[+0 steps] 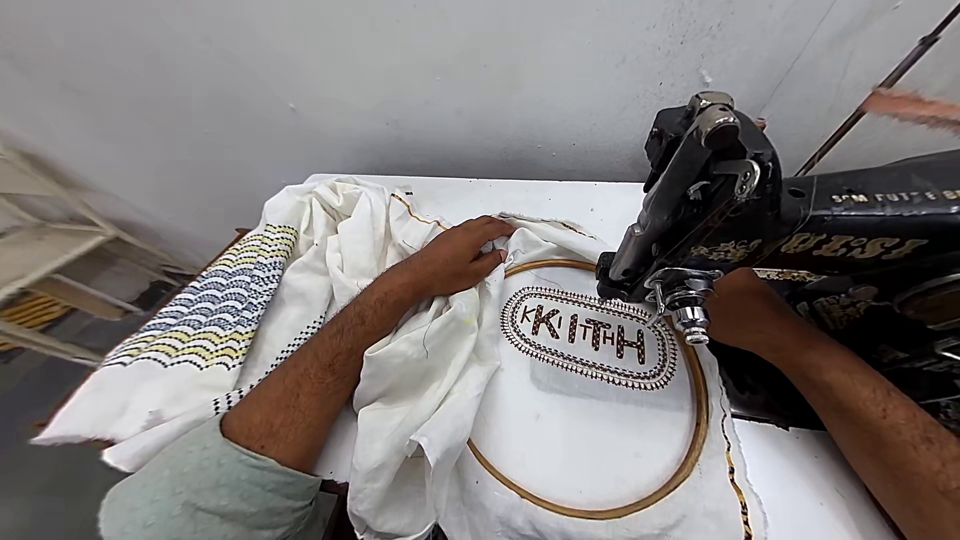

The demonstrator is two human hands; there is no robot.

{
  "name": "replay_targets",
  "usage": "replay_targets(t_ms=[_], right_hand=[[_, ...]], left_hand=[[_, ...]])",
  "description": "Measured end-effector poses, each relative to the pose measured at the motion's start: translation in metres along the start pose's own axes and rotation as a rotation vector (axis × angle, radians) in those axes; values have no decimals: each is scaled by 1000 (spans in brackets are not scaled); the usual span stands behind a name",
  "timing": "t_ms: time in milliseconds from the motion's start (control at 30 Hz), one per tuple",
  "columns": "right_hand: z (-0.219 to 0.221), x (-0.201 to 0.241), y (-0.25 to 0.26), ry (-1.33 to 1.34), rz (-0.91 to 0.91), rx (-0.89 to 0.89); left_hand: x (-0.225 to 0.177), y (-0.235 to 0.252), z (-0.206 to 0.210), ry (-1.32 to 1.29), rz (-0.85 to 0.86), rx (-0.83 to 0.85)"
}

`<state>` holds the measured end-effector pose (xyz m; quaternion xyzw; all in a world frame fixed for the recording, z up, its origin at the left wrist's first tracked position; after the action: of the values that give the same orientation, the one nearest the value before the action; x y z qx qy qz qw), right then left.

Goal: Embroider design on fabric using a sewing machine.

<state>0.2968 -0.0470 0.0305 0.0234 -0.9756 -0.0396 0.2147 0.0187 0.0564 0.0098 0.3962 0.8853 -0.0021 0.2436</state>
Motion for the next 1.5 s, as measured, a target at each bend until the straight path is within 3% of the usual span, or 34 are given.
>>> replay_targets(t_ms=[300,1067,1500], right_hand=[[2,-6,4,7,21,38],[1,-1,1,41,-115,-62],[2,-3,4,56,-67,-17]], left_hand=[[-1,0,-1,11,6,-1],[-9,-1,0,74,5,23],[-6,0,1,46,-19,42]])
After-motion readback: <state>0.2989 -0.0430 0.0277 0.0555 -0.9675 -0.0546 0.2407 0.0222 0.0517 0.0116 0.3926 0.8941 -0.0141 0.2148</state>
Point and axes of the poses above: each hand's wrist, its own y-axis towards the middle knuckle, its own z-axis out of the palm, x = y × z, the point moved 6 cm from there along y, towards the middle knuckle, and after that the axes turned 3 degrees about -y, right-handed, at the moved point
